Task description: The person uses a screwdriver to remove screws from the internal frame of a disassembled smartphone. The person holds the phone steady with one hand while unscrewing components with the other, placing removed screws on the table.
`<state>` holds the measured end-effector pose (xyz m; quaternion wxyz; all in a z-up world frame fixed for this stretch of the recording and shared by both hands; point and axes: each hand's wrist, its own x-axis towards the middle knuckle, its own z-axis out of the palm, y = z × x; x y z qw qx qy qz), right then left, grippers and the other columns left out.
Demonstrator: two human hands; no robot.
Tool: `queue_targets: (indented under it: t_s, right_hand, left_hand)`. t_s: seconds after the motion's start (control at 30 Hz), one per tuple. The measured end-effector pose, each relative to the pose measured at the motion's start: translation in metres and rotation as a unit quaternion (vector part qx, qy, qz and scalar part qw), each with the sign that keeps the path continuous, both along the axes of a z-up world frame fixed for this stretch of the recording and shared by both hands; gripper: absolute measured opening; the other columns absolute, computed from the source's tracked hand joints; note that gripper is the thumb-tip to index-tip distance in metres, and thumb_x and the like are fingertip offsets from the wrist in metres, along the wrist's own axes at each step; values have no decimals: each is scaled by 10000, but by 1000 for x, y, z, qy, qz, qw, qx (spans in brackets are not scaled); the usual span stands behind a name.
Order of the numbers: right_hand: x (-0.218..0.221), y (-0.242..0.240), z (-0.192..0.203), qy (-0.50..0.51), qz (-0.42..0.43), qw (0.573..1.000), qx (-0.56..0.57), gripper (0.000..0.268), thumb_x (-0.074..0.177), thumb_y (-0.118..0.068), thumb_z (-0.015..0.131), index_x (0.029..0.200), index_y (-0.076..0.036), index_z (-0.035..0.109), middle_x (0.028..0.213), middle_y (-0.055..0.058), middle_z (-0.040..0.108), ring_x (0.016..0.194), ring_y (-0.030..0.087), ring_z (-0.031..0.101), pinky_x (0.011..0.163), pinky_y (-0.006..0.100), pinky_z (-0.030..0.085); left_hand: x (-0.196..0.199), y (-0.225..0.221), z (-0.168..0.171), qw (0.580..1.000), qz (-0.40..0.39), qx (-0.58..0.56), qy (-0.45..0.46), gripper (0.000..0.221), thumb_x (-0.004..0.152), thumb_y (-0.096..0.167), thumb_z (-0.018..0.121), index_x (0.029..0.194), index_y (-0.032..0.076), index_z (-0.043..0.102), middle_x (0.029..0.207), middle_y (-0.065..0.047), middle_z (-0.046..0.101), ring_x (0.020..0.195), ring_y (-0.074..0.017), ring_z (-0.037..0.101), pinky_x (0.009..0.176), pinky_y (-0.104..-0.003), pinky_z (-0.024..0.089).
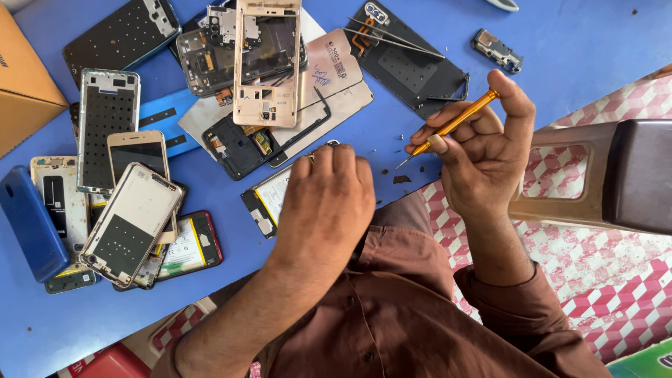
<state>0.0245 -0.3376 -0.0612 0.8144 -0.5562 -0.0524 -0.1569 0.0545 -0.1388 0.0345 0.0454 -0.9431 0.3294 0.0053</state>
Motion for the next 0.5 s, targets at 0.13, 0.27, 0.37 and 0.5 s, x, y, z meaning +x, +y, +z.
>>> queue_targets:
  t_s: [0.13,0.27,0.37,0.5]
  right_hand:
    - [2,-1,-1,20,-9,999,23,717,1067,155,610,1590,-98,190,1141,206,626,1003,292,747,912,452,690]
    - [2,0,7,17,-14,1000,-21,710,1068,168,581,1583,-97,170,1171,224,638,1003,309,765,900,450,713]
    - [-7,7,12,-13,-23,990,-135,681,1104,190,553,1585,-110,174,1197,254,604,1030,338,746,945,460,705]
    - [-13,23,12,-63,-31,974,-217,672,1081,143,556,1582,-131,203,1156,244,615,989,325,750,908,446,722]
  left_hand:
    - [4,18,3,998,-1,-53,14,78,866,75,707,916,71,647,962,-65,646,885,-178,639,777,-371,513]
    - [-3,37,7,986,9,-166,32,145,903,124,758,986,78,648,1047,-47,657,961,-204,649,828,-395,483]
    - [-13,52,11,971,23,-237,30,262,879,171,812,1063,68,655,1110,-58,644,1057,-240,643,902,-420,471]
    - [-26,70,7,962,53,-269,14,403,860,217,856,1169,46,663,1234,-68,638,1194,-254,626,967,-450,461]
